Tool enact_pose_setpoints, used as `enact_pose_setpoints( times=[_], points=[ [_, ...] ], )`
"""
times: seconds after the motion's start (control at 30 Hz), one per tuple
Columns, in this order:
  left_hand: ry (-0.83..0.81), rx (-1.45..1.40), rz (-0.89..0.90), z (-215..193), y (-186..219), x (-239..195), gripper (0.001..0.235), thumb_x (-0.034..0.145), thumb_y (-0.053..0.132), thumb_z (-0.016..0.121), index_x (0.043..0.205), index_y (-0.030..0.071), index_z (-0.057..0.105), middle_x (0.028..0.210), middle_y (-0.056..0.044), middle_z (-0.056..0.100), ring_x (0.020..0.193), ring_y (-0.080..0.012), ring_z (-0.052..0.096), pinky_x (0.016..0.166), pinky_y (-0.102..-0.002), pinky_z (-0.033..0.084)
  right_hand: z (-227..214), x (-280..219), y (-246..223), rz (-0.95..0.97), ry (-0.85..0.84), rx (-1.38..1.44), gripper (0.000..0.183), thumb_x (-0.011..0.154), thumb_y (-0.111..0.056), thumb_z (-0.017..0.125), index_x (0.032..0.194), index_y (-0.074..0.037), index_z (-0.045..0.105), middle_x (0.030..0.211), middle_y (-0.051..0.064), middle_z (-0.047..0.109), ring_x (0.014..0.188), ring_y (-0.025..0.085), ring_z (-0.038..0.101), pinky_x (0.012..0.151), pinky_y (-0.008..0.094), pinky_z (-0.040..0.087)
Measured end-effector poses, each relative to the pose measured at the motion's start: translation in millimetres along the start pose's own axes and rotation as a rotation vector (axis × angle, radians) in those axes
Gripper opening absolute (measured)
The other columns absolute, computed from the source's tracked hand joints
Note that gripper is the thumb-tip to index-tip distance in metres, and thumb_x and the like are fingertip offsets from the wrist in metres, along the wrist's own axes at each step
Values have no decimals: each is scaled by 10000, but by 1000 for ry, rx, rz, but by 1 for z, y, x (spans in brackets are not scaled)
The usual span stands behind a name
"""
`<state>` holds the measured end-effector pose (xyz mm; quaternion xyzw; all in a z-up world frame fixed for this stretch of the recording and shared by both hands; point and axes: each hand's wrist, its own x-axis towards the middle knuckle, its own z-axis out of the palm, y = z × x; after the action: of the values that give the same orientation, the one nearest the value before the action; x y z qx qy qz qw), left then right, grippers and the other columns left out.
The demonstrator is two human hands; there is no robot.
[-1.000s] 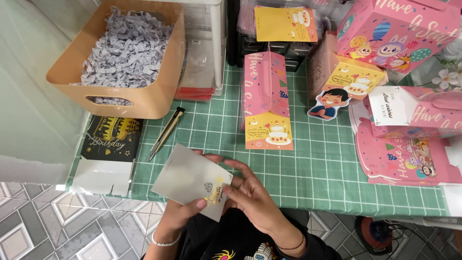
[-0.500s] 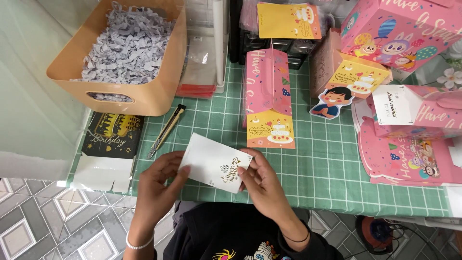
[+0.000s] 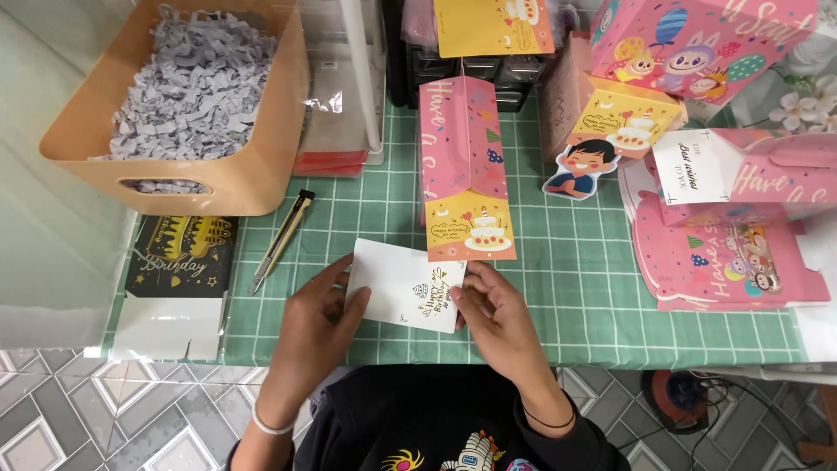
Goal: Assembling and decorating small cardboard gift boxes by folding them and inserting cards.
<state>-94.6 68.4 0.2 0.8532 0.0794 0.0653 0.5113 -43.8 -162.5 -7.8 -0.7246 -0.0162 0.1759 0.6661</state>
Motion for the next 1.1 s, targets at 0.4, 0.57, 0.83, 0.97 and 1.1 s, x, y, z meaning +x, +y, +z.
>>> enact_pose_setpoints(
  times=[0.4, 0.57, 0.83, 0.97, 1.1],
  points=[
    [58, 35, 43, 9, 7, -6, 512, 904, 212, 618, 1373, 27, 530, 1064, -97, 646, 771, -204, 604, 667, -320, 561, 1, 0, -5, -105, -22, 16, 282, 948, -149, 585, 1192, -5, 594, 901, 87, 716, 562, 150, 573, 563, 252, 526],
    [147, -638, -42, 15, 3, -14, 502, 810, -36, 716, 1287, -26, 561, 857, -92, 676, 768, -105, 632, 656, -236, 584, -3, 4, 5, -134, -24, 223, 252, 948, -92, 581, 1173, 22, 576, 943, 125, 704, 603, 155, 570, 508, 272, 552],
    [104, -974, -183, 36, -8, -34, 263, 843, -53, 693, 942, 78, 488, 786, -176, 732, 762, -321, 779, 542, -324, 587, 13, 1, 6, -74, -33, 344, 190, 932, -93, 629, 1074, 16, 566, 759, 73, 594, 514, 187, 599, 470, 296, 568],
    [179, -840, -145, 39, 0, -39, 205, 870, 38, 689, 1045, -14, 598, 841, -98, 670, 761, -233, 746, 580, -298, 613, 25, 1, 12, -34, -28, 453, 227, 903, -79, 650, 1095, -13, 548, 944, 134, 681, 747, 217, 647, 489, 346, 608],
    [210, -817, -157, 35, 9, -39, 342, 874, 32, 656, 1184, -4, 514, 945, -163, 687, 751, -225, 726, 590, -316, 638, 37, 1, 10, 30, -4, 514, 237, 876, -45, 668, 1080, -12, 550, 984, 135, 670, 816, 238, 647, 526, 394, 635]
  ],
)
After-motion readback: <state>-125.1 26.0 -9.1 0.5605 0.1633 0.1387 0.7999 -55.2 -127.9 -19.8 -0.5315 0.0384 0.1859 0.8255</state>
